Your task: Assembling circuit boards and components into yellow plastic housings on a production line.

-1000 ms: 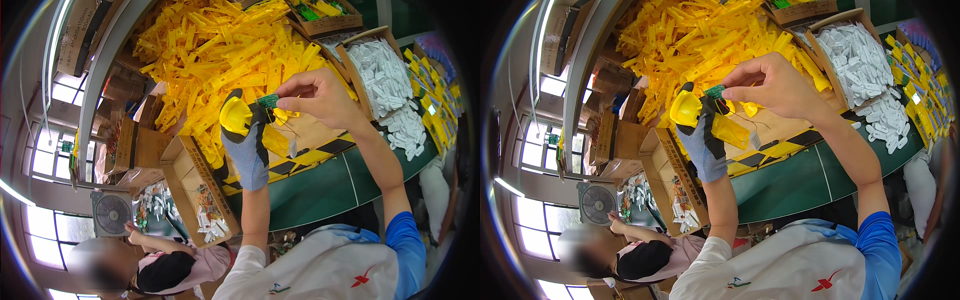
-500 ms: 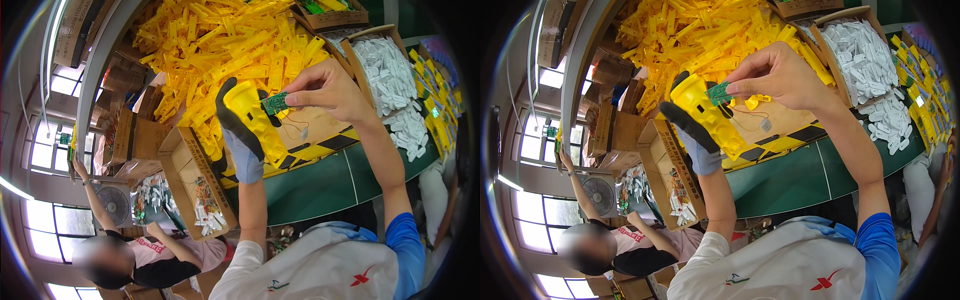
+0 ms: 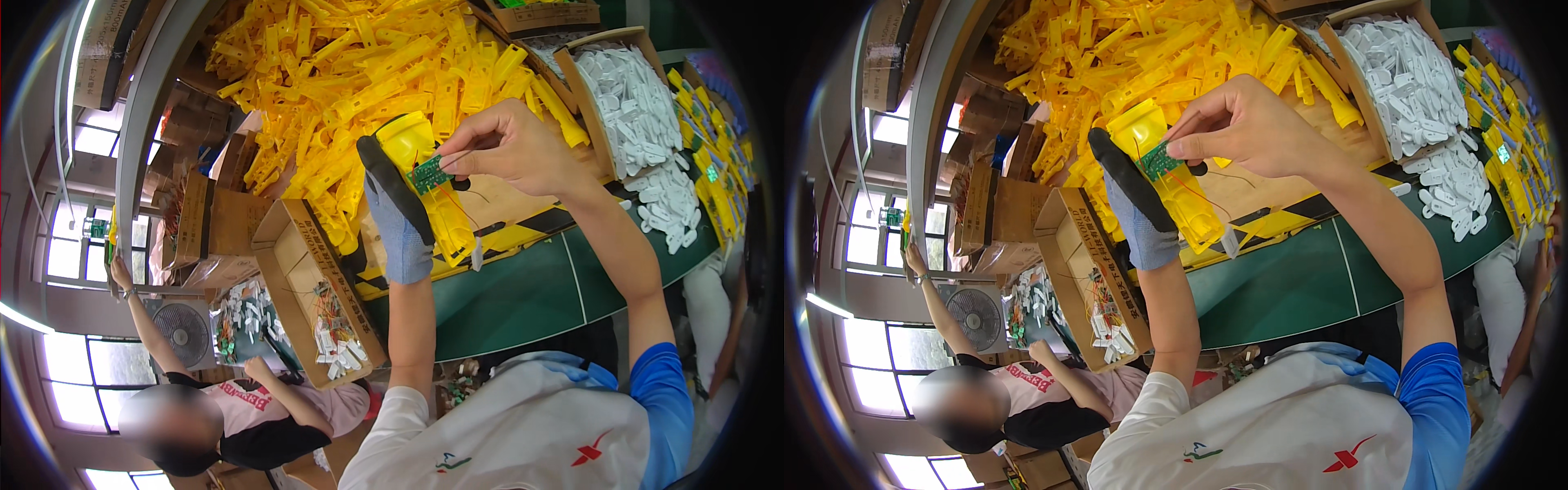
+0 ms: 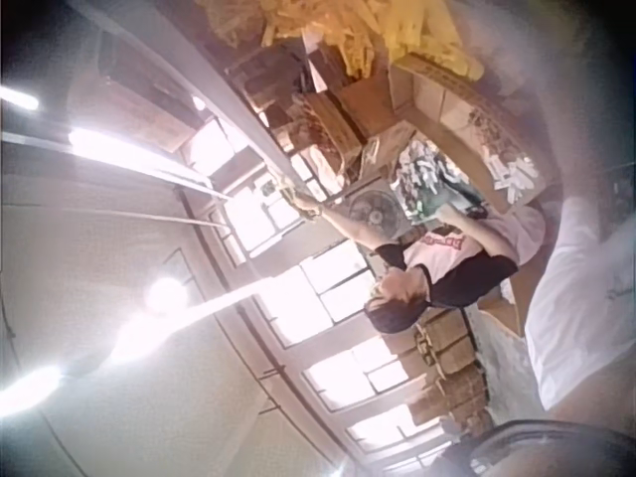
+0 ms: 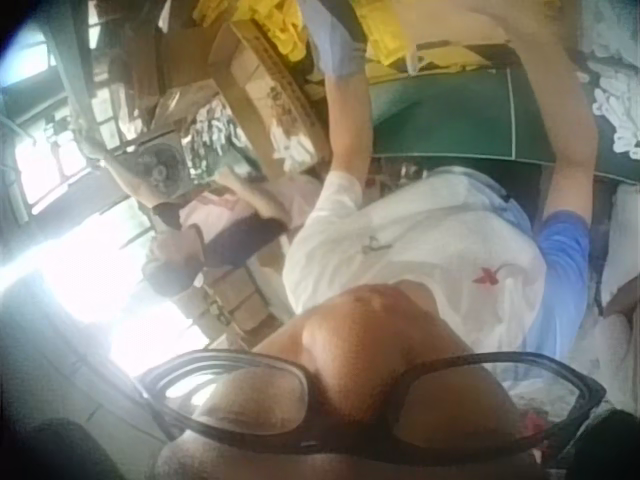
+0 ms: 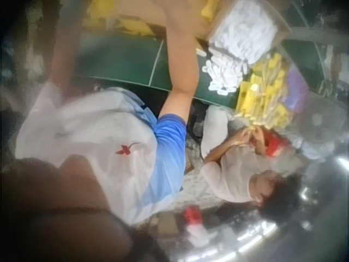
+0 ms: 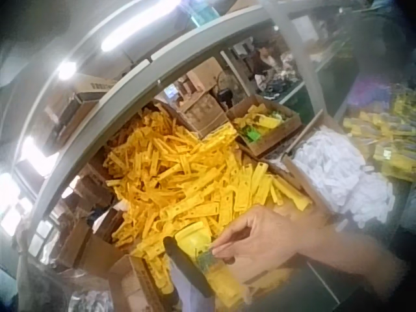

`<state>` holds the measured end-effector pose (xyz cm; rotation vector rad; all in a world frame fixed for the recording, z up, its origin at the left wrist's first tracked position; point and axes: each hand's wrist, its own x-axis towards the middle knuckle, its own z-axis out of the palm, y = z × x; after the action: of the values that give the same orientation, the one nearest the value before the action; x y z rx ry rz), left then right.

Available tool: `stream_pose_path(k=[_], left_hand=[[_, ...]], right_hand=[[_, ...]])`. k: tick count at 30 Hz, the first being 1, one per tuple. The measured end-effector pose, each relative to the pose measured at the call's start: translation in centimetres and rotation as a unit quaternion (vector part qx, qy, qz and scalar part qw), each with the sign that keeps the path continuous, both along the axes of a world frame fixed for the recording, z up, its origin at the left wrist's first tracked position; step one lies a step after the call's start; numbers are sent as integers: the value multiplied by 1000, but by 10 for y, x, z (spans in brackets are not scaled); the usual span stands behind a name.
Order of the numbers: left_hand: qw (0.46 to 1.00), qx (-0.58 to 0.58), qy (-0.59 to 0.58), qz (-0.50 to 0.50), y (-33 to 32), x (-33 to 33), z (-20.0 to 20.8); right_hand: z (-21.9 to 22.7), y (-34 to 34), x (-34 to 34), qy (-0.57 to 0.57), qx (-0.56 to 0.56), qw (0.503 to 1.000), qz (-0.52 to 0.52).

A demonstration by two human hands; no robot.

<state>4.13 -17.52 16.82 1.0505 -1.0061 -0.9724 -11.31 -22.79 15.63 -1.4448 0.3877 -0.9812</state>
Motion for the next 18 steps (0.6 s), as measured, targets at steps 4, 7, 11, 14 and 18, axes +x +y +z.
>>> stream_pose_path(k=[4, 7, 11, 14, 18], left_hand=[[1000, 17, 14, 17, -4, 2, -2], [999, -25, -18, 21, -14, 14, -12], [998, -5, 58, 11, -11, 8, -7], [1000, -18, 23, 1, -11, 10, -6], [989, -9, 111, -95, -12, 13, -8]], right_hand=[[-2, -1, 4, -7, 24, 1000, -11], [-2, 0, 6, -14, 24, 999, -19], [-3, 1, 9, -12, 8, 999, -42], [-5, -1, 9, 8, -21, 995, -96], [-4, -4, 5, 7, -36, 987, -156]])
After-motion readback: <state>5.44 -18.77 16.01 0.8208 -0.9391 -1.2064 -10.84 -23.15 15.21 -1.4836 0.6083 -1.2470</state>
